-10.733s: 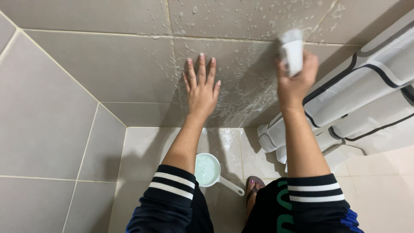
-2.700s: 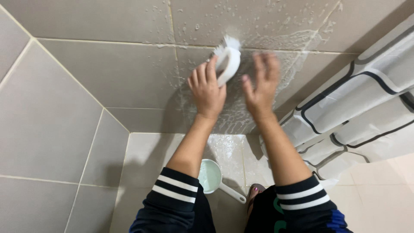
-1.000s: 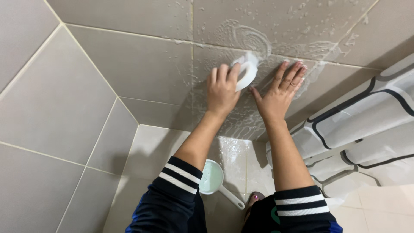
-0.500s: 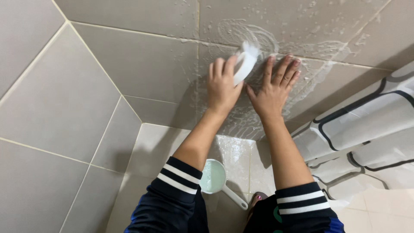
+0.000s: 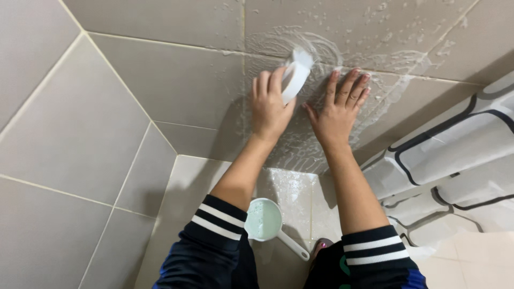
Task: The person scrubs a tiled wall in a shower using a white scrubbing brush. They apply a cleaning solution from a small white pitcher to the wall and scrub the surface vigorously with the brush in their right hand while stabilizing with their left hand.
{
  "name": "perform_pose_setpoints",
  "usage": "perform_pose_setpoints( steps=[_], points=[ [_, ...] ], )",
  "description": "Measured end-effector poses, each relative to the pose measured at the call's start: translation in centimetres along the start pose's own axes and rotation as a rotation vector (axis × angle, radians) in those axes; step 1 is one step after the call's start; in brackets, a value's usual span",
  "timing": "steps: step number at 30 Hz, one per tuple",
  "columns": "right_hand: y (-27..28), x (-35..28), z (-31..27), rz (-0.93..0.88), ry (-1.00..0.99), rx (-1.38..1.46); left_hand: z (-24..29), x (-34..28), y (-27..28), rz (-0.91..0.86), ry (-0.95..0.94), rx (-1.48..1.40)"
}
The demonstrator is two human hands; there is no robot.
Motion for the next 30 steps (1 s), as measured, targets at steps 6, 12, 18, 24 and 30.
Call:
perform_pose_setpoints(
  steps=[6, 12, 18, 24, 30],
  points=[
    [0.8, 0.0, -0.4, 0.026, 0.013, 0.004, -4.3, 2.2, 4.5, 0.196, 0.125, -0.083],
    [1.0, 0.0, -0.6, 0.028, 0.014, 0.047, -3.9, -1.5, 0.8, 0.030, 0.172, -0.048],
    [-0.3, -1.0, 0.4, -0.056, 0.003, -0.107, -5.2, 2.8, 2.4, 0.143, 0.213, 0.068],
    [0.0, -1.0, 0.1, -0.081, -0.027, -0.112, -8.5, -2.1, 2.4, 0.178, 0.388, 0.061],
    [-0.5, -1.0, 0.5, -0.077, -0.027, -0.089, -3.0, 2.8, 3.7, 0.061, 0.112, 0.041]
  ],
)
Point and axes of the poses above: each hand's wrist, its own x-axis towards the middle knuckle, its own y-axis out of the back of the hand, z = x × y, the point moved 9 cm from there along x, towards the middle knuckle, and after that the axes turned 4 degrees about x, right-handed, at the moved point
